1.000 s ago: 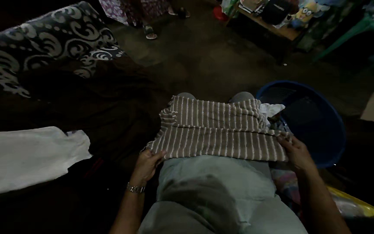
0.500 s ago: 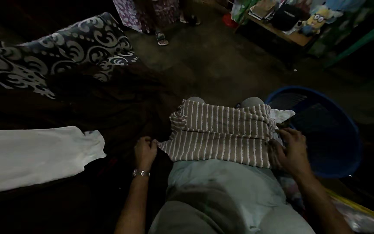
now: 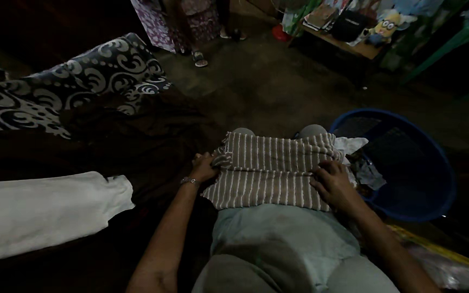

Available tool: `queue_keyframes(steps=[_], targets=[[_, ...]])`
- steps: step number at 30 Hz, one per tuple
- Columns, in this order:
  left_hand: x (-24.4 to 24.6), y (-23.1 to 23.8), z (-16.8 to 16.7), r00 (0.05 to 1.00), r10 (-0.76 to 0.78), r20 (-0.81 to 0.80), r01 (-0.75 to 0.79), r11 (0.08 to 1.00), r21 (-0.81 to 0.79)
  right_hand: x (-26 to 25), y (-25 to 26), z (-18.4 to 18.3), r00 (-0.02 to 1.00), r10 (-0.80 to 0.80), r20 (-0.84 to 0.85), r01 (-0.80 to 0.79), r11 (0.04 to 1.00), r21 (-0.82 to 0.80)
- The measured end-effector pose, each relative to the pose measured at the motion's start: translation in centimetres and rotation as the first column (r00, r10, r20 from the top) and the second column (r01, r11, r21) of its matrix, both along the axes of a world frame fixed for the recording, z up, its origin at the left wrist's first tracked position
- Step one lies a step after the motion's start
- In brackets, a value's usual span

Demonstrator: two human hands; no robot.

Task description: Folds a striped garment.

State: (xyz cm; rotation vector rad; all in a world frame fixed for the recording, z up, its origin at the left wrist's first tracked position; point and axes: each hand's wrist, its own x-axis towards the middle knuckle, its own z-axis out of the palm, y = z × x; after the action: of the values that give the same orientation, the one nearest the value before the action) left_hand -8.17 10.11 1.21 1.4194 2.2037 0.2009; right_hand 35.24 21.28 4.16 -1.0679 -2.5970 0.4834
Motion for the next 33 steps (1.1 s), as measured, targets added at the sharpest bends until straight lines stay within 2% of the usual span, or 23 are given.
queue_keyframes(steps=[2,4,8,10,15,19,21,23,26,30,31,33], targets=[[-1.7,-0.6,-0.3,1.0,-0.014,0.018,0.013,1.0,0.013,0.0,0.1,-0.1,1.0,0.007,-0.009,-0.007,1.0,0.008],[-3.1,-1.5,0.3,0.99,-0.006,0.144,-0.002,0.998,0.055,0.0,0.2,-0.1,1.0,0.015,-0.017,-0.015,1.0,0.011],[-3.7,-3.9,4.4,0.929,0.141,0.342,-0.165,0.985,0.041,0.1,0.2,-0.3,1.0,0.015,-0.026,-0.014,1.0,0.012],[-3.4,-5.1,6.3,0.913,0.143,0.382,-0.193,0.976,0.096,0.1,0.2,-0.3,0.999,0.019,-0.032,-0.019,1.0,0.022],[0.7,-6.7,10.9,0.907,0.074,0.414,-0.191,0.949,0.251,-0.1,0.4,-0.6,0.998,0.029,-0.06,-0.025,0.998,0.061],[6.4,-4.9,12.5,0.876,0.074,0.477,-0.222,0.939,0.261,-0.3,0.3,-0.6,0.999,0.015,-0.04,-0.013,0.999,0.042],[9.4,-3.0,12.5,0.84,0.1,0.534,-0.247,0.946,0.21,-0.4,0.4,-0.5,0.999,0.015,-0.039,-0.013,0.999,0.035],[11.3,-0.9,10.9,0.82,0.081,0.566,-0.222,0.958,0.184,-0.5,0.3,-0.5,0.999,0.009,-0.048,-0.007,0.999,0.035],[12.3,1.1,7.6,0.871,-0.012,0.49,-0.092,0.978,0.188,-0.3,0.0,0.0,0.999,0.002,-0.032,-0.003,1.0,-0.014],[12.4,0.3,5.4,0.965,-0.163,0.207,0.099,0.952,0.288,0.7,0.1,0.7,0.998,0.002,-0.07,-0.011,0.99,-0.141],[12.2,-0.2,4.9,0.974,-0.174,0.146,0.118,0.936,0.331,0.8,0.1,1.0,0.997,-0.008,-0.083,-0.006,0.986,-0.166],[11.6,-1.1,4.4,0.989,-0.121,0.082,0.08,0.917,0.391,0.5,0.1,1.1,0.992,-0.027,-0.122,0.013,0.993,-0.115]])
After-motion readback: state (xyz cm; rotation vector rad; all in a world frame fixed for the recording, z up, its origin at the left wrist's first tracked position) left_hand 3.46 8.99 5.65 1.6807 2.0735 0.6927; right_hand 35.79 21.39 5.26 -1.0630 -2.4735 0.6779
